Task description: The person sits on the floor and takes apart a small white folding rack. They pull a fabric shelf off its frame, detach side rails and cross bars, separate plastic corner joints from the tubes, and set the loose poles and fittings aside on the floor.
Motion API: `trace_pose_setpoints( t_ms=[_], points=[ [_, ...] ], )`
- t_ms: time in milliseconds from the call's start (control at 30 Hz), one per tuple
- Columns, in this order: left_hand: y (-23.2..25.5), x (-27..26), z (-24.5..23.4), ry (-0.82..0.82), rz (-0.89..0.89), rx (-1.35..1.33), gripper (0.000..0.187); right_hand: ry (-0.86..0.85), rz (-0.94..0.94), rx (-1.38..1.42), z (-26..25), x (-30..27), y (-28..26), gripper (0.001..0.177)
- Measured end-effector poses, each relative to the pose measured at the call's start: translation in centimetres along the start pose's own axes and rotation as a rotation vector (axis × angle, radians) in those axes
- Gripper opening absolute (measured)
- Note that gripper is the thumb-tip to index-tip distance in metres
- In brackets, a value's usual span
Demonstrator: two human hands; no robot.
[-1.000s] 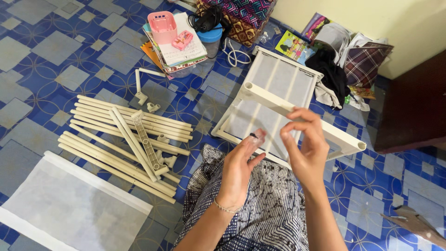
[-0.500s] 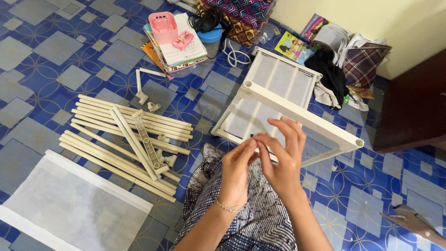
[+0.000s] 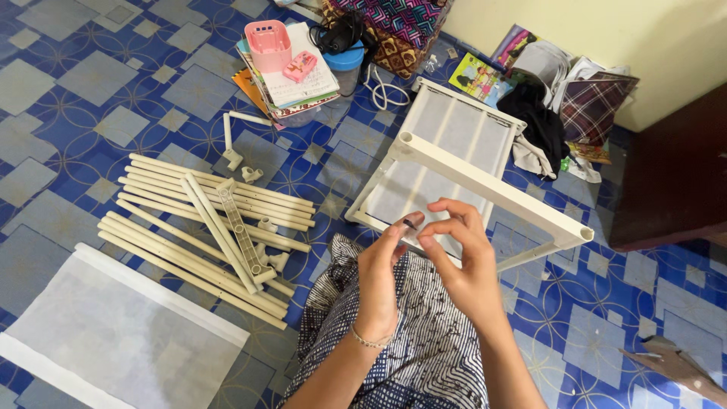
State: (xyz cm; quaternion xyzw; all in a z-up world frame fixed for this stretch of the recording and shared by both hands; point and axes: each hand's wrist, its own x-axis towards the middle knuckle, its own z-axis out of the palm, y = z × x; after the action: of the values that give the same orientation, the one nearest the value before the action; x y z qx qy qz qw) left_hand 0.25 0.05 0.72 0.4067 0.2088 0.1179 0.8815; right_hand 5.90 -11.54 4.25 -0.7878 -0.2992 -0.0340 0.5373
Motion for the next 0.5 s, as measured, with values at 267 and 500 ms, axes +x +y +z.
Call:
trace_pose_setpoints(
  t_ms=[267, 500],
  points=[
    [-0.4, 0.0, 0.0, -0.002, 0.321, 0.192, 0.025, 0.109, -0.204, -0.505, 1.6, 0.6, -1.5, 0.015],
    [-1.2, 0.9, -1.6, 0.091, 0.363, 0.193, 0.018, 0.135, -0.141, -0.462, 2.4, 1.1, -2.0, 0.035]
  ],
)
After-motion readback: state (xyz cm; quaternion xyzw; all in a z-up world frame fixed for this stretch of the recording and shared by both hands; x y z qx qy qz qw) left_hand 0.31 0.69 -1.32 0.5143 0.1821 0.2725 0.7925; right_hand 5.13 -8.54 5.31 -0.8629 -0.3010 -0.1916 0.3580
